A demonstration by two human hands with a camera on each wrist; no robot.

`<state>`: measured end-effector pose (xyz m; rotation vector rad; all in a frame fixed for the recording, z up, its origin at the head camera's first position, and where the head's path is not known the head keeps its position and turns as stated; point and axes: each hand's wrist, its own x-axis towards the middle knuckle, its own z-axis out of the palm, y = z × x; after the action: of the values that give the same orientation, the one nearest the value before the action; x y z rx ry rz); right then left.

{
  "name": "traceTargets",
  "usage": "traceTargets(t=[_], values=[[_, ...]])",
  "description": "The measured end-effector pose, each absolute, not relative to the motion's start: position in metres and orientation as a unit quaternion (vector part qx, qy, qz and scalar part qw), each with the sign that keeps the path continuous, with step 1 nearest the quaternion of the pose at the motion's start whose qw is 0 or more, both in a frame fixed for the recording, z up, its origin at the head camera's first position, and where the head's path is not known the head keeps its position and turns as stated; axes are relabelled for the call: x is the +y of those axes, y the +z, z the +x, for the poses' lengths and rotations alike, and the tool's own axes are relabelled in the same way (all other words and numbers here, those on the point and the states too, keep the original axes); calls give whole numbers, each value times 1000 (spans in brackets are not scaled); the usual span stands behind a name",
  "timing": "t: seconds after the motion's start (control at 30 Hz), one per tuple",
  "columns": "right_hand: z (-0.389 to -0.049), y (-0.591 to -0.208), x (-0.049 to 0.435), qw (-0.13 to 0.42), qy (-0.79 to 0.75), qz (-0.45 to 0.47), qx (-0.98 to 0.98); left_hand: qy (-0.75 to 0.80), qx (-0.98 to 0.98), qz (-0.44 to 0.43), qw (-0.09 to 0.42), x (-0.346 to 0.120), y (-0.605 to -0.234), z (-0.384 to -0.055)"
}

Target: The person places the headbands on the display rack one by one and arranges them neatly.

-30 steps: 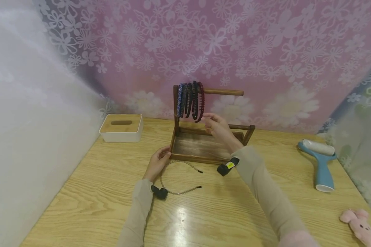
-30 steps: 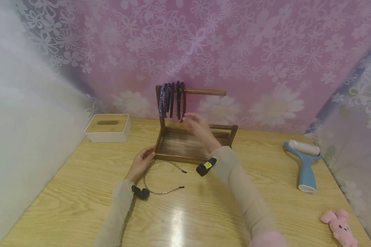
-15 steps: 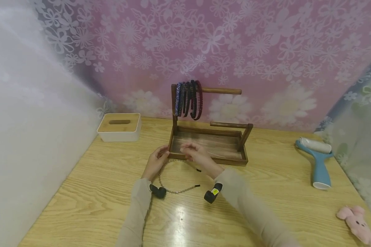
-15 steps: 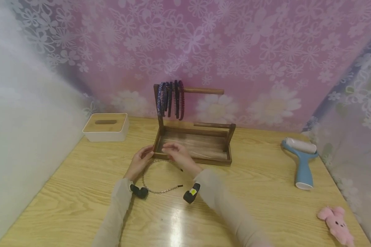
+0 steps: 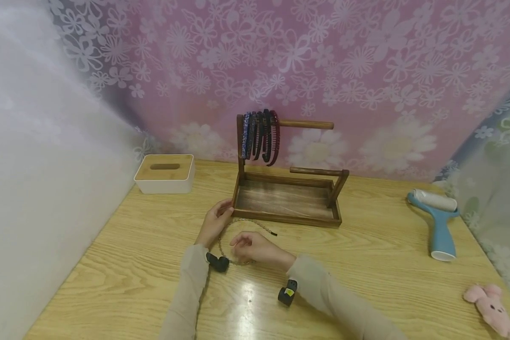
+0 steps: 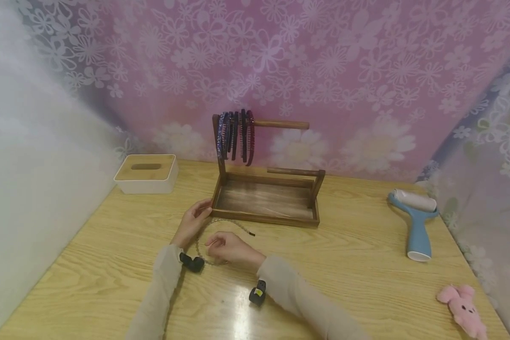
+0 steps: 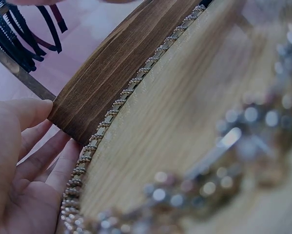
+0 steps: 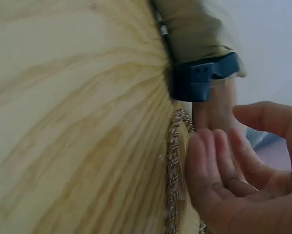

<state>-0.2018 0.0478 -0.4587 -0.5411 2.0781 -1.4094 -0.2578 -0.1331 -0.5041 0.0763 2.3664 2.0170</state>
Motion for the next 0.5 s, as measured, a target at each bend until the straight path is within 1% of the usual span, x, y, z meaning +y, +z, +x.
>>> traceTargets(t=[0.2, 0.5], values=[[-189, -457, 50, 255, -418, -266, 830, 648, 761, 30, 16, -134, -507, -260], [-181, -456, 65, 270, -361, -300, 841, 646, 762, 32, 11, -134, -508, -262]])
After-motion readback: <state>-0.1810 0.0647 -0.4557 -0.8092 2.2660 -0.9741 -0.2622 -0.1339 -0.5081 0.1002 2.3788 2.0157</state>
